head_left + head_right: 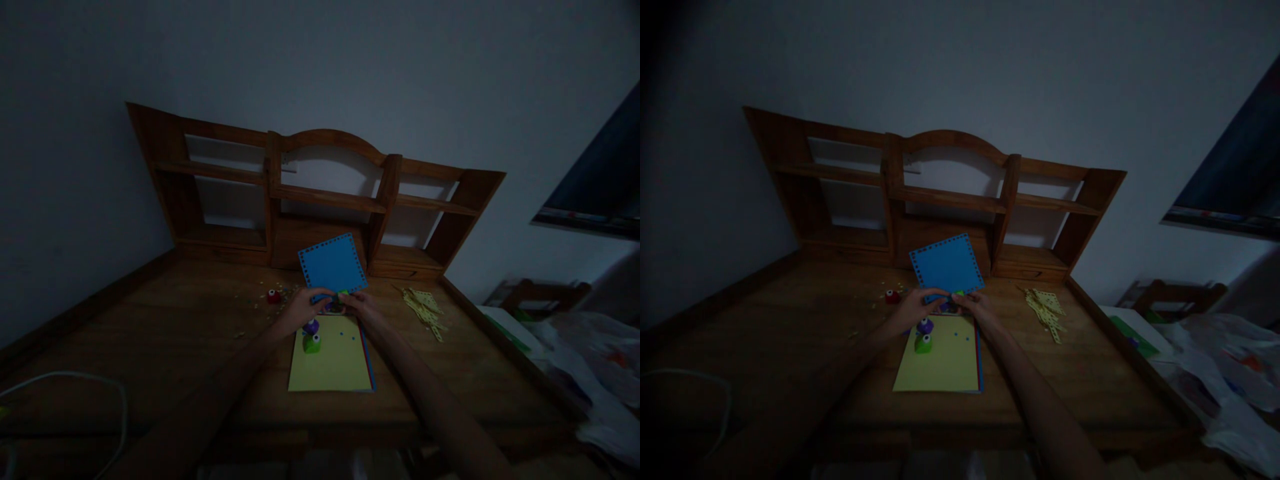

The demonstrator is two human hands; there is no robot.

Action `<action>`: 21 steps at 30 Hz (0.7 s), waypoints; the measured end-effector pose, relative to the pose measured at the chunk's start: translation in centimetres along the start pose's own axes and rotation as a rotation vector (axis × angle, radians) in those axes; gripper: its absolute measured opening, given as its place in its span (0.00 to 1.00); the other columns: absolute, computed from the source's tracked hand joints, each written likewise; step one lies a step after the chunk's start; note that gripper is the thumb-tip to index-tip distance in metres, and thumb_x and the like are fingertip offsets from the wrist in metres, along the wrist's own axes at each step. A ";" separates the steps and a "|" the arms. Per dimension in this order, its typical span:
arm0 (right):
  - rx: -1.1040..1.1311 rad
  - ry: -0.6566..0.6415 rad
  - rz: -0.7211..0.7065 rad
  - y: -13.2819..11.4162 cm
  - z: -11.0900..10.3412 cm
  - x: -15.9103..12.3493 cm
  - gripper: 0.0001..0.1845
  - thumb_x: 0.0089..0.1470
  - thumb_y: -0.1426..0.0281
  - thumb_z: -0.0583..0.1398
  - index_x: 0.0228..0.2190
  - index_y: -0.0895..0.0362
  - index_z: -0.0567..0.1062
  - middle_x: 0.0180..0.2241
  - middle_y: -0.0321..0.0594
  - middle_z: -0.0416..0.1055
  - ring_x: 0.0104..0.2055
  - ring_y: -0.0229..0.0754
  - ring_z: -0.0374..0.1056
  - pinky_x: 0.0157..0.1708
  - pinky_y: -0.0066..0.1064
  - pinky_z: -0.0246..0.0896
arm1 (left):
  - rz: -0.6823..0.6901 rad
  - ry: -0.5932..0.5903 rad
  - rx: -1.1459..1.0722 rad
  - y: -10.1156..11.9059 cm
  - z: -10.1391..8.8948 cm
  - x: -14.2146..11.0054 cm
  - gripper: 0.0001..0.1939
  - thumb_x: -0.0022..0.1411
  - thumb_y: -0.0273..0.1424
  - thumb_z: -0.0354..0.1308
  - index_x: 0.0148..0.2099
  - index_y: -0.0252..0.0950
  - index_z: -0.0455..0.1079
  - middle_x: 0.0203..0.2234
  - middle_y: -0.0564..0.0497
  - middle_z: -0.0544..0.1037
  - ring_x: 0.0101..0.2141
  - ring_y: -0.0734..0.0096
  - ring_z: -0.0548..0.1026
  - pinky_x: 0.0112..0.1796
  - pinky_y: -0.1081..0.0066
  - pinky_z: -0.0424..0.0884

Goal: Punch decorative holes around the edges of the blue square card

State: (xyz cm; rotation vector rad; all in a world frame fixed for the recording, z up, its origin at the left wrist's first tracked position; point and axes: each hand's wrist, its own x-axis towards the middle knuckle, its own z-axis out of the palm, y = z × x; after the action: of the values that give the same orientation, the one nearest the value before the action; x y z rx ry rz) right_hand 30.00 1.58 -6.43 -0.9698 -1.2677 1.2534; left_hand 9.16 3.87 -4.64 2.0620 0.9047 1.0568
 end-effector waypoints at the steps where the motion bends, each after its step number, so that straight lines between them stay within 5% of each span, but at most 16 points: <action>1: -0.005 0.007 0.001 0.0 0.0 0.0 0.15 0.46 0.57 0.71 0.27 0.56 0.80 0.31 0.41 0.77 0.32 0.42 0.70 0.37 0.34 0.62 | -0.010 -0.008 -0.008 -0.1 0.0 0.0 0.12 0.64 0.35 0.57 0.45 0.38 0.78 0.31 0.49 0.82 0.28 0.68 0.78 0.32 0.71 0.71; 21: -0.059 0.003 0.029 0.5 -0.1 0.3 0.17 0.44 0.56 0.71 0.23 0.56 0.79 0.28 0.40 0.76 0.28 0.41 0.68 0.34 0.33 0.61 | -0.019 -0.037 -0.007 0.2 -0.5 0.2 0.10 0.63 0.34 0.57 0.42 0.38 0.78 0.27 0.51 0.81 0.28 0.68 0.77 0.31 0.72 0.70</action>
State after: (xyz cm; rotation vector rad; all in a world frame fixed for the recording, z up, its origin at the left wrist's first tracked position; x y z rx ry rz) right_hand 30.03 1.93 -6.92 -1.0347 -1.2987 1.2422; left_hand 8.88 4.04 -4.21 2.0562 0.8996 1.0073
